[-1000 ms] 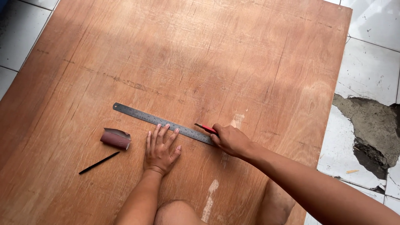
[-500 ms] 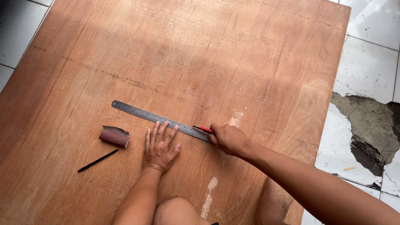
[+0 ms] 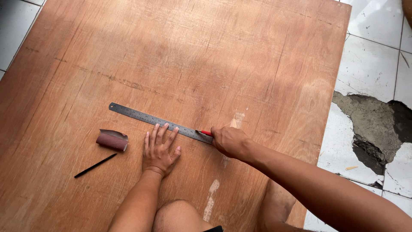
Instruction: Measuring and cutting a sheet of plywood on the floor using a metal ruler, pencil, and utility knife.
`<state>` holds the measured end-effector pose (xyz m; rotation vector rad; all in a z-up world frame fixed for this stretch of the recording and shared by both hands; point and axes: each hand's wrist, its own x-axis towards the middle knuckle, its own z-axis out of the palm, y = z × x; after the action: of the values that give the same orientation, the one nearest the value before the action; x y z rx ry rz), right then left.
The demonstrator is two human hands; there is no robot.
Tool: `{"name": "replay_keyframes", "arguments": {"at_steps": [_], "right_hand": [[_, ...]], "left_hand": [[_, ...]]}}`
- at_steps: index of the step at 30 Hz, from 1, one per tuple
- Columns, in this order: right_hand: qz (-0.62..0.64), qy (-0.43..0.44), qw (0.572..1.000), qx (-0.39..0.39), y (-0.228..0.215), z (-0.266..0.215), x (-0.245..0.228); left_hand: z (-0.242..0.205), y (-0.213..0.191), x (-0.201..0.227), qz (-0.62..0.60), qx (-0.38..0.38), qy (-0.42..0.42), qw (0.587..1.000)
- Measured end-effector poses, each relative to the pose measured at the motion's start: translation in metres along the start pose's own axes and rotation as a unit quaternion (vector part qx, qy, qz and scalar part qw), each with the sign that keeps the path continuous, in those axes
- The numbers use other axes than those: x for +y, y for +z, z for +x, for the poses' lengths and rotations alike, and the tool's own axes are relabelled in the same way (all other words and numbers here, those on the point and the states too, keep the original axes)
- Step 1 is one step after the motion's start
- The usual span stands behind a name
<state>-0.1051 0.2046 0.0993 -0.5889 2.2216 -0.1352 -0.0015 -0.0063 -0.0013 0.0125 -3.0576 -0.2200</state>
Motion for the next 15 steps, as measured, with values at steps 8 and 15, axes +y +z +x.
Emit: {"name": "replay_keyframes", "arguments": {"at_steps": [8, 15], "right_hand": [[-0.062, 0.008, 0.998, -0.018, 0.006, -0.018, 0.023], [-0.087, 0.026, 0.996, -0.010, 0.018, -0.032, 0.049]], "left_hand": [[-0.001, 0.000, 0.000, -0.006, -0.018, -0.006, 1.000], [0.001, -0.002, 0.003, -0.008, -0.022, -0.008, 1.000]]}}
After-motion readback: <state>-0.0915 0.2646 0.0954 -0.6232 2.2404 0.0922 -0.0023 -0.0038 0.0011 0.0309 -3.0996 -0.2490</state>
